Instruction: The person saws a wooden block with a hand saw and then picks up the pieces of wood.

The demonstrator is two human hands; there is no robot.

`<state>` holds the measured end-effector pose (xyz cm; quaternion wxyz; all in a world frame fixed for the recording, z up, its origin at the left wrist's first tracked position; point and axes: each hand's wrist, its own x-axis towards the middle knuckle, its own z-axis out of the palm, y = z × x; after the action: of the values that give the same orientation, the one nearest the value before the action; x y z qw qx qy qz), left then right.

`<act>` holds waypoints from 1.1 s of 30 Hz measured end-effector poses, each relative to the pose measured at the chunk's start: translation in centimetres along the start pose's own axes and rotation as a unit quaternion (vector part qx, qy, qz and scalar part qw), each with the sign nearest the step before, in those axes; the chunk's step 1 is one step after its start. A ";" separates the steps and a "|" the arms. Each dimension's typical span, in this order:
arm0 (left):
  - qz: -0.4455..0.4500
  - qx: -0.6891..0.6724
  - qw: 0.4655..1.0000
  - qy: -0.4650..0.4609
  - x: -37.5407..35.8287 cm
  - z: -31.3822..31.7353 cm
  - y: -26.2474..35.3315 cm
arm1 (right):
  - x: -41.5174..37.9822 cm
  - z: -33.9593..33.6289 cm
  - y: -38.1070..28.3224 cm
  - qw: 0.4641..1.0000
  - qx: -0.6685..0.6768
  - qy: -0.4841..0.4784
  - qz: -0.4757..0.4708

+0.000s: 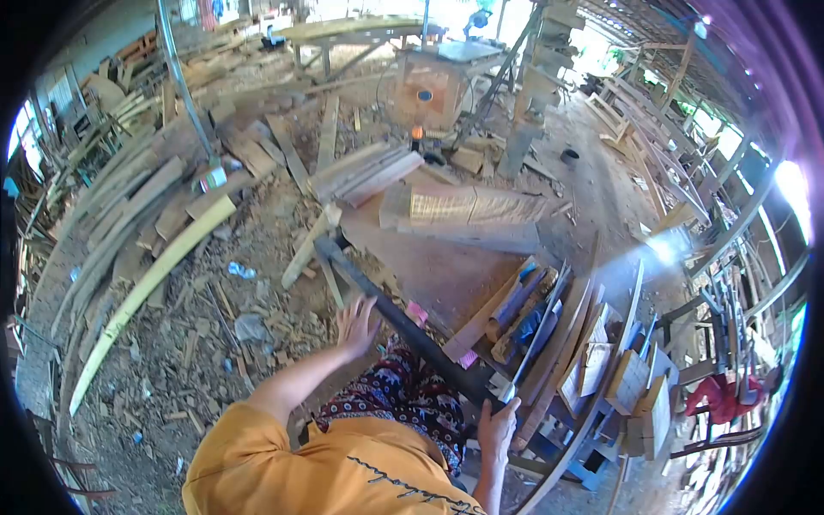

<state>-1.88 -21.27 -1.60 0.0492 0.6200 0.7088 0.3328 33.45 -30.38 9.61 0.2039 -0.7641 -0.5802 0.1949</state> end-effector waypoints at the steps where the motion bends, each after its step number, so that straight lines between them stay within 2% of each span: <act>1: -0.042 -0.013 0.998 -0.037 -2.3 -0.7 -0.1 | 0.4 0.9 1.5 1.000 -0.003 0.004 -0.006; 2: -0.078 -0.035 0.993 -0.085 -4.9 -0.2 -2.0 | 0.6 0.9 1.8 1.000 0.004 0.002 -0.007; 3: -0.115 0.034 0.981 -0.153 -6.5 -3.0 -0.6 | 0.5 0.8 1.9 1.000 0.011 -0.001 -0.005; 4: -0.135 0.005 0.964 -0.227 -9.4 -1.3 -4.8 | 0.5 0.7 1.8 1.000 0.027 0.002 -0.012; 5: -0.173 -0.047 0.958 -0.225 -11.7 -2.6 -5.8 | 0.4 0.5 1.5 0.999 0.035 0.016 -0.021; 7: -0.229 -0.066 0.939 -0.248 -16.6 -5.1 -8.5 | 0.3 0.0 1.1 0.999 0.043 -0.010 -0.008; 9: -0.230 -0.011 0.880 -0.415 -18.8 -10.5 -8.5 | 0.4 0.5 1.6 0.999 0.033 -0.009 -0.005; 10: -0.456 -0.093 0.768 -0.440 -21.0 -11.5 -10.2 | 0.4 0.6 1.7 0.999 0.037 -0.009 -0.001; 12: -0.414 -0.092 0.613 -0.666 -21.0 -18.2 -6.8 | 0.2 0.9 1.8 1.000 0.030 0.001 0.002; 15: -0.420 -0.071 0.619 -0.660 -19.9 -20.0 -7.9 | 0.1 0.6 1.4 0.999 0.037 -0.013 0.006; 18: -0.407 -0.044 0.631 -0.659 -18.0 -21.5 -8.3 | 0.0 1.7 2.3 0.997 0.075 0.015 -0.017; 19: -0.400 -0.036 0.634 -0.661 -17.2 -21.6 -8.3 | 0.1 1.9 2.4 0.995 0.087 0.038 -0.034; 20: -0.390 -0.028 0.638 -0.663 -16.4 -21.5 -8.3 | 0.3 1.5 2.4 0.995 0.093 0.010 -0.021; 27: -0.322 0.025 0.651 -0.687 -11.1 -20.7 -8.3 | 0.2 2.4 3.7 0.997 0.070 0.031 -0.031; 28: -0.313 0.034 0.650 -0.691 -10.5 -20.7 -8.4 | 0.1 1.6 3.1 0.997 0.072 0.033 -0.025; 30: -0.296 0.050 0.648 -0.700 -9.6 -20.7 -8.4 | 0.0 -0.7 1.3 0.990 0.110 -0.067 0.057; 33: -0.268 0.076 0.643 -0.714 -8.2 -20.8 -8.6 | -0.1 -0.2 1.6 0.991 0.110 -0.050 0.061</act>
<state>-17.34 -37.41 7.14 0.5793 0.4497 0.6121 -0.2957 34.83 -30.90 8.92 0.2450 -0.7601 -0.5174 0.3073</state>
